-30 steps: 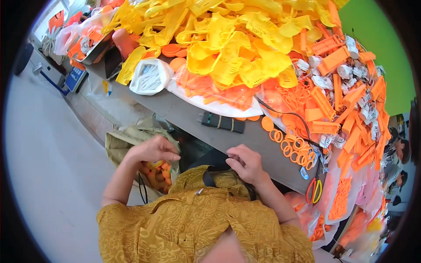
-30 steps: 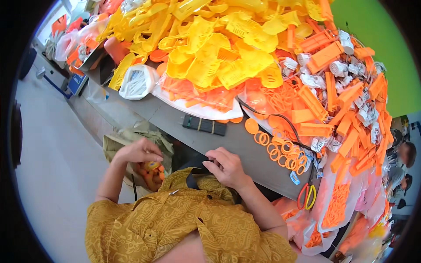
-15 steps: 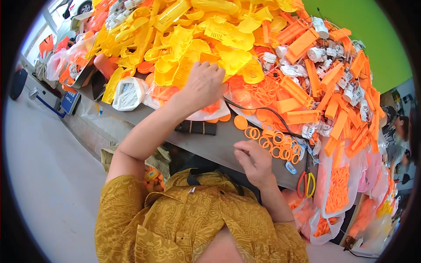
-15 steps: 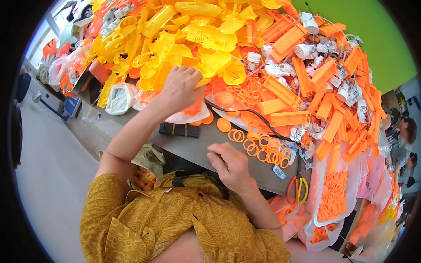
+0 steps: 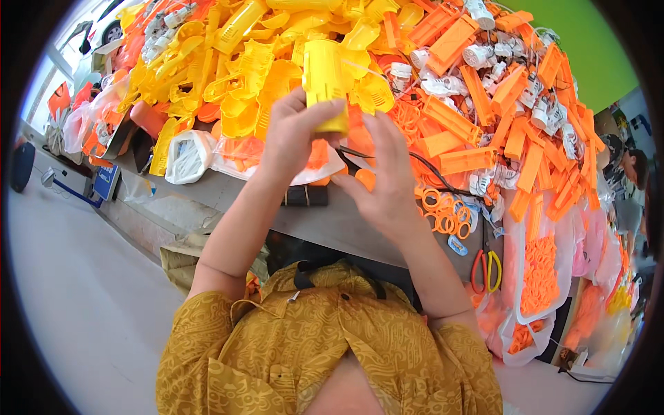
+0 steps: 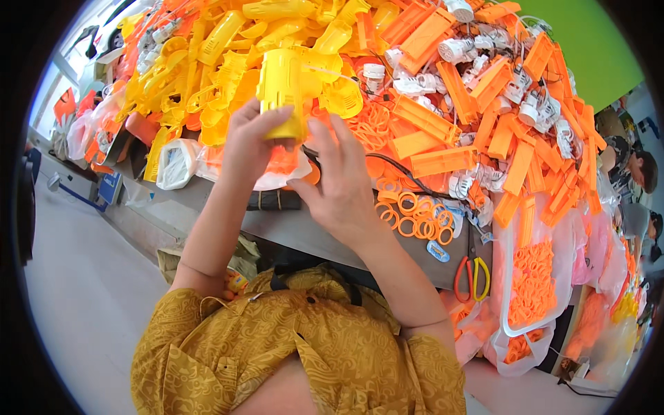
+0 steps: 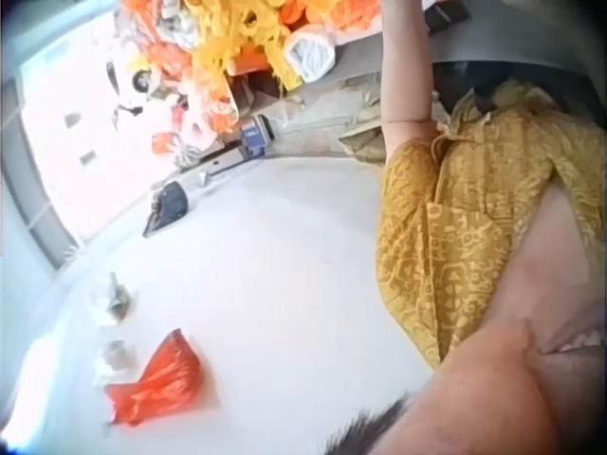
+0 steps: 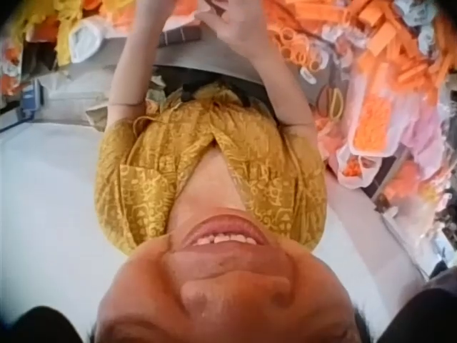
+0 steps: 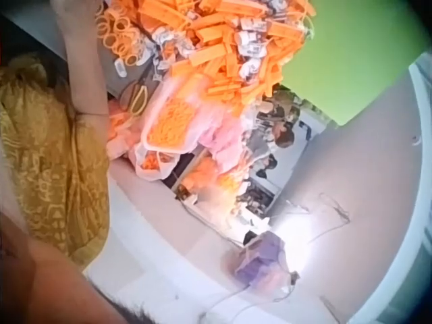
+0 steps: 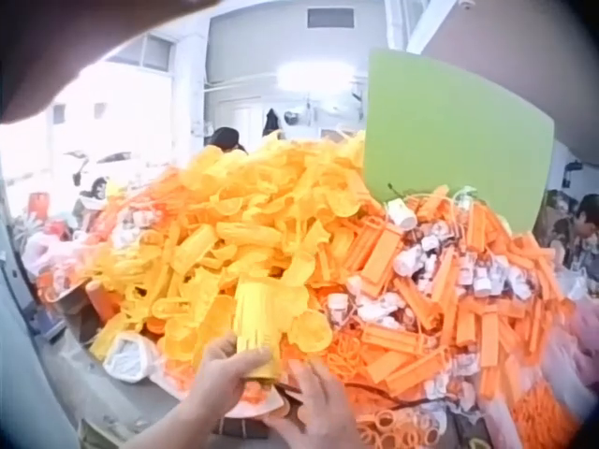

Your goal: Assembling various plastic components to build colorful toy guns at a factory workbench.

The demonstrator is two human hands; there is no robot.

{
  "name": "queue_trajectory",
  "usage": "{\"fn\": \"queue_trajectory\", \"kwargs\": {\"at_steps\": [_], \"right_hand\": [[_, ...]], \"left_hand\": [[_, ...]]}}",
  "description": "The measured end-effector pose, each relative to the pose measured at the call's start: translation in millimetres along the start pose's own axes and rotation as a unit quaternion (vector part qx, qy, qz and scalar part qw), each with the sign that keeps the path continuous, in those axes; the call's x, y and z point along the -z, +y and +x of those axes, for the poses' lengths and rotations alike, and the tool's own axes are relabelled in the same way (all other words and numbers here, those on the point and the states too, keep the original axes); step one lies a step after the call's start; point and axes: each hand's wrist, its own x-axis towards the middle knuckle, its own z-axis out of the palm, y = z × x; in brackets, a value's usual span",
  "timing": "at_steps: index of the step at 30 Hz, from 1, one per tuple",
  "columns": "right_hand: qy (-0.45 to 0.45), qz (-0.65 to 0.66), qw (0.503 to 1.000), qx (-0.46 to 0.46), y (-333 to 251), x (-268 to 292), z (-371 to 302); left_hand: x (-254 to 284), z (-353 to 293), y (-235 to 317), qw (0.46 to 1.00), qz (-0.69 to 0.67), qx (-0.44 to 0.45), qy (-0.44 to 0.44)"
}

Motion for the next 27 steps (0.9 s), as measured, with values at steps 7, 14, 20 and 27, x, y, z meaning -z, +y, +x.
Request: {"fn": "queue_trajectory", "kwargs": {"at_steps": [7, 14, 20, 27], "right_hand": [[0.042, 0.111, 0.993, 0.029, 10, -8, -23], [0.023, 0.315, 0.925, -0.212, -10, 40, -70], [0.028, 0.444, 0.726, -0.525, 9, 54, -110], [-0.071, 0.183, 0.824, -0.531, 12, 46, -109]], "left_hand": [[-2, -54, 10, 0.959, 0.163, -0.078, -0.218], [7, -68, 7, 0.848, 0.318, -0.184, -0.383], [17, -94, -34, 0.78, 0.44, -0.24, -0.375], [21, -96, -68, 0.71, 0.552, -0.223, -0.377]]}}
